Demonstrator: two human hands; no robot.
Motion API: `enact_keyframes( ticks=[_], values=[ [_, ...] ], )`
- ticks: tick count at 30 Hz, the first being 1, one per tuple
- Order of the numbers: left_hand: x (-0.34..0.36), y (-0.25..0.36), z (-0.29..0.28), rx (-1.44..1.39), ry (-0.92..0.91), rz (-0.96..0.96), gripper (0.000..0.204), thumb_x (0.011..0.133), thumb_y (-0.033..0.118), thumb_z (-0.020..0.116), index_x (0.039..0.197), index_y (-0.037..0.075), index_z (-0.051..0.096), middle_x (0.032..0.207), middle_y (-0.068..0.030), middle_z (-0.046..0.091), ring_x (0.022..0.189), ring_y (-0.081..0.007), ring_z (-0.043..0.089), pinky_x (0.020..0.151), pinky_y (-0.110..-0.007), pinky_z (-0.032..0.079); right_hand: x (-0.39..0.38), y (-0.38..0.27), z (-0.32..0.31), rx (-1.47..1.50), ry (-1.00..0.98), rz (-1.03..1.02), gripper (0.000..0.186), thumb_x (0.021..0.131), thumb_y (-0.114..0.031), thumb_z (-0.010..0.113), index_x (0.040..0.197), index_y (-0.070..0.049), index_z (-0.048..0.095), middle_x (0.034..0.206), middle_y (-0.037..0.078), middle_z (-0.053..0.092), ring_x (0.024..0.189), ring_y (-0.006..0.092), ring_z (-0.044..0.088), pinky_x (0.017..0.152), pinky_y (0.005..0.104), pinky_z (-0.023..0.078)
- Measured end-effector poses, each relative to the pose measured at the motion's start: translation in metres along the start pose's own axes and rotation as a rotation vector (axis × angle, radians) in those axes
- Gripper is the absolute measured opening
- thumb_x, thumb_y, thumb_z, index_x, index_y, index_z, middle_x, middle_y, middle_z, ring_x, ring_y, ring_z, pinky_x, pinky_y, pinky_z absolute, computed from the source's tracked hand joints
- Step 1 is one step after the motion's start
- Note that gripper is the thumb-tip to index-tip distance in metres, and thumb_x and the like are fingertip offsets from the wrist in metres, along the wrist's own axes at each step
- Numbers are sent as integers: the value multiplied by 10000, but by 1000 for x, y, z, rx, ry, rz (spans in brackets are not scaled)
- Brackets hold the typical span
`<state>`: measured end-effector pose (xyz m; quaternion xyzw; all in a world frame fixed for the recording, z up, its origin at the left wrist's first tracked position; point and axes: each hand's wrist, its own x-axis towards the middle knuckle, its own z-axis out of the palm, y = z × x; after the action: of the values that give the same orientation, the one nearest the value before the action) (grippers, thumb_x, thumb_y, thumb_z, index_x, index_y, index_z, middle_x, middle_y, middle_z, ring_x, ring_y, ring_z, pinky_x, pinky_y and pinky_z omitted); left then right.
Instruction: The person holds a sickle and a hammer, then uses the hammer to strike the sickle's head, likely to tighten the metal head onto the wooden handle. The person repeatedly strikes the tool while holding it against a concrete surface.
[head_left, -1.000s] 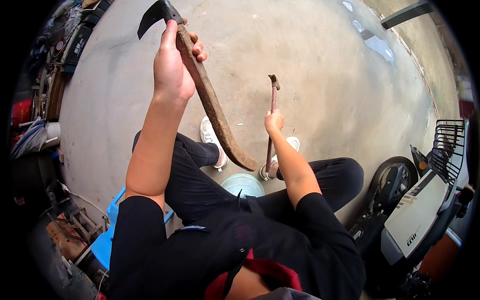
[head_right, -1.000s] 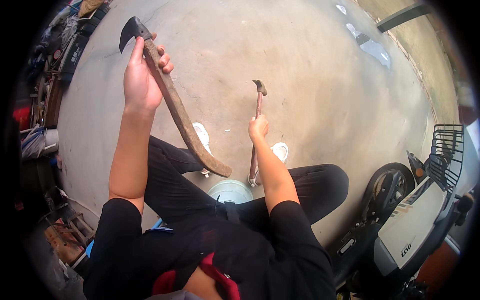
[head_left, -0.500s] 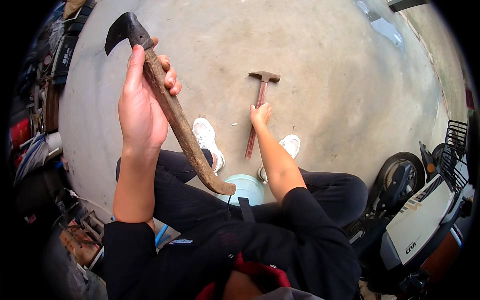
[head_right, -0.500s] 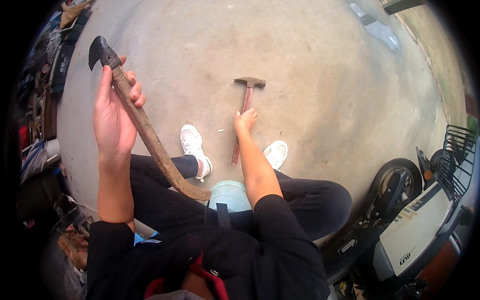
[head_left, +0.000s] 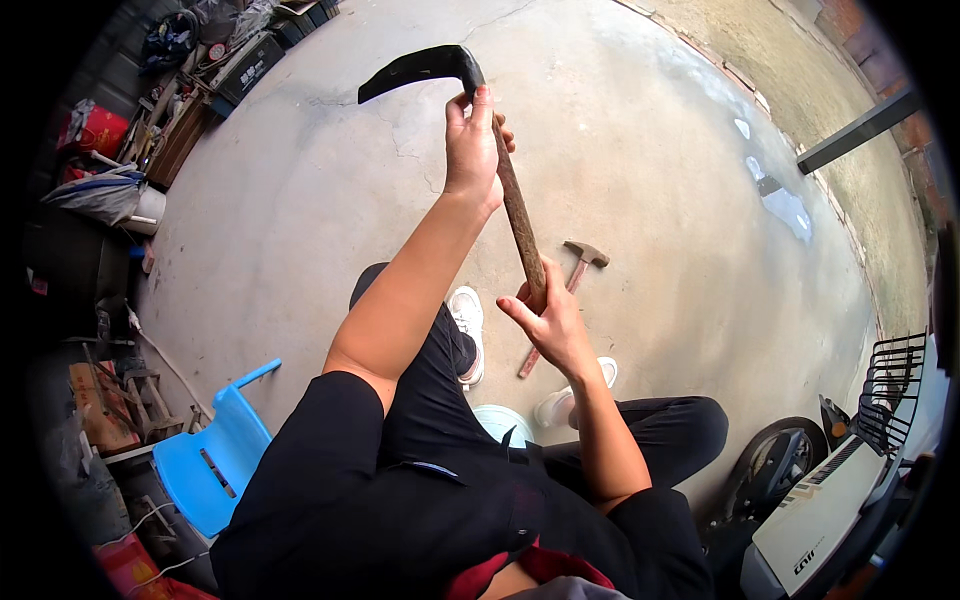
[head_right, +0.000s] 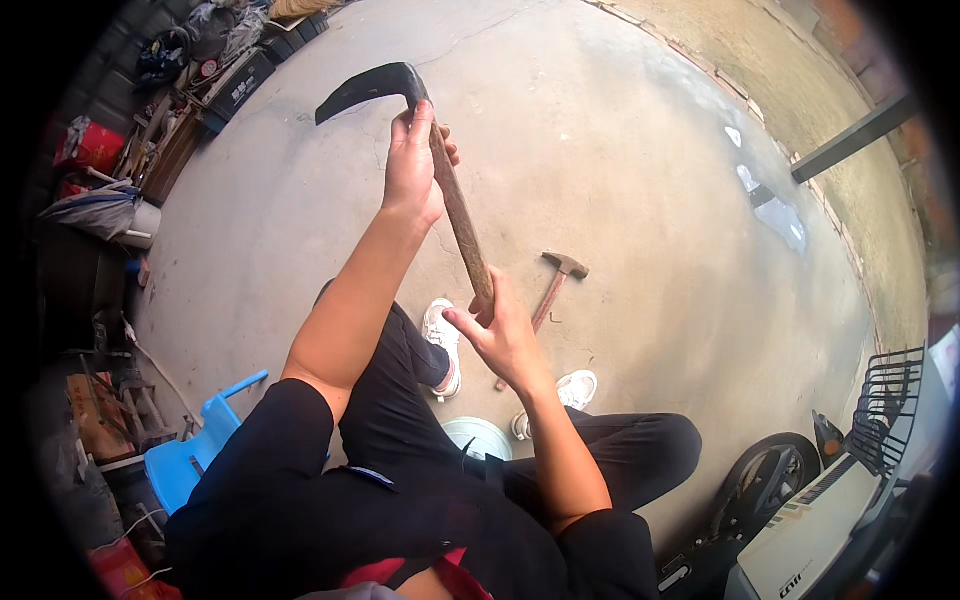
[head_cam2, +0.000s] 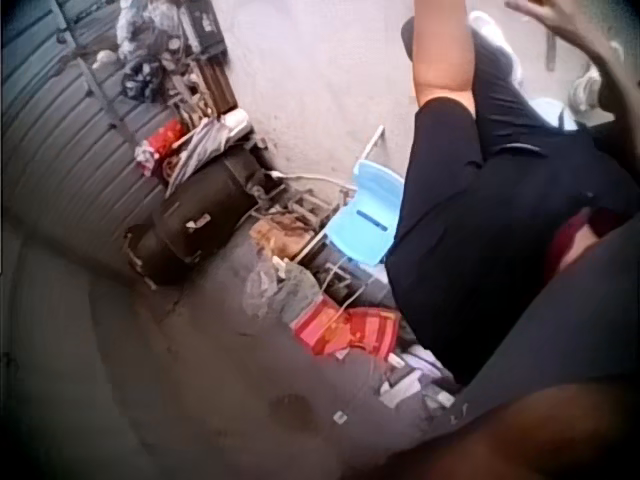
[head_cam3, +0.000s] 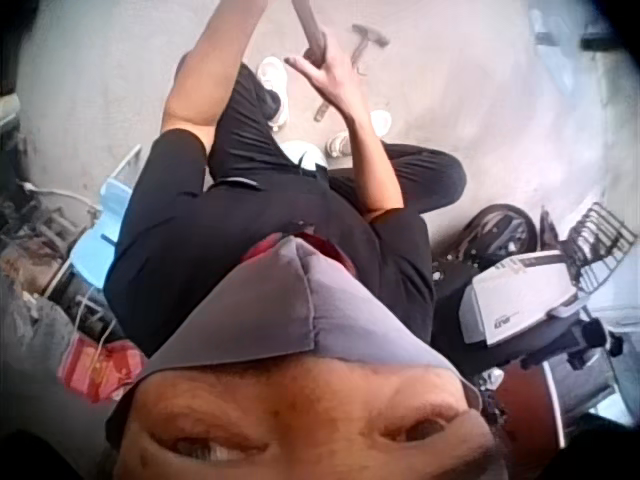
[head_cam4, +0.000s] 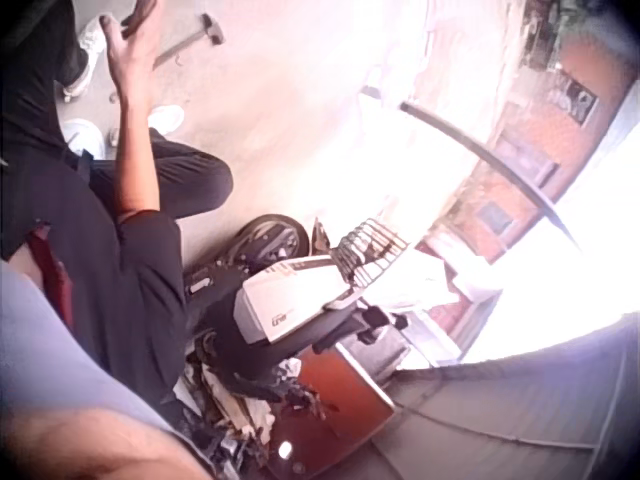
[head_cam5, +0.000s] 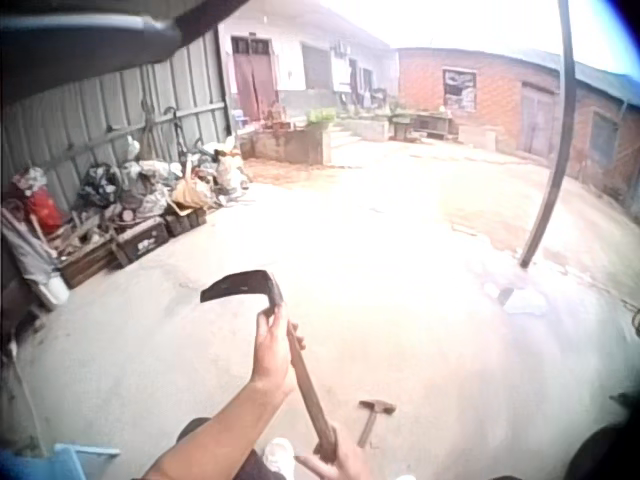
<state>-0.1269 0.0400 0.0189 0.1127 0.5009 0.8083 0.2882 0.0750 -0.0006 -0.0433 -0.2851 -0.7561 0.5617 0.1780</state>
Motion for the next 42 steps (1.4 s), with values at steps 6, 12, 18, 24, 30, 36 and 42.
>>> enact_keyframes(
  ticks=[6,12,18,24,30,36,42],
  values=[
    [-17,1,0,136,-327,-293,370,973,427,563,944,70,656,900,-28,631,836,-151,560,803,-314,455,-16,0,-32,-32,286,-22,295,946,-244,646,1112,-10,575,613,53,478,552,127,458,529,294,395],
    [14,33,-20,1004,-68,1159,281,928,352,640,1027,101,719,940,-42,690,913,-233,612,856,-321,462,-13,-6,-95,-37,187,80,271,915,-223,658,1047,7,603,597,-19,467,505,83,438,478,272,371],
    [82,10,-66,1259,-283,614,373,956,429,581,1028,80,690,915,-20,688,860,-171,607,818,-299,466,-25,1,-102,-221,101,-84,279,822,-146,653,1052,4,605,605,22,465,525,92,442,498,275,383],
    [94,16,-84,969,-437,-57,292,917,347,662,924,58,696,824,13,662,748,-68,569,701,-249,451,-34,-7,-107,-185,-45,171,357,843,-204,719,1108,-5,587,617,48,487,525,107,485,493,282,395],
    [90,15,-78,1091,-385,-201,269,879,336,712,858,68,711,800,6,669,723,-81,576,686,-252,445,-36,3,-127,16,-226,344,306,863,-214,722,1052,-26,571,624,-3,494,524,98,517,455,262,394],
    [90,21,-82,978,-427,-239,287,895,357,698,901,74,745,814,20,689,724,-62,577,682,-239,445,-46,16,-112,-54,-62,249,212,870,-175,707,923,-19,574,630,-17,499,572,92,412,517,273,367],
    [86,16,-75,962,-435,-186,341,923,402,656,854,79,742,755,50,647,681,-52,532,645,-236,423,-50,19,-93,-255,78,193,219,867,-181,701,866,-6,568,601,74,484,582,118,417,555,317,416]
  ],
)
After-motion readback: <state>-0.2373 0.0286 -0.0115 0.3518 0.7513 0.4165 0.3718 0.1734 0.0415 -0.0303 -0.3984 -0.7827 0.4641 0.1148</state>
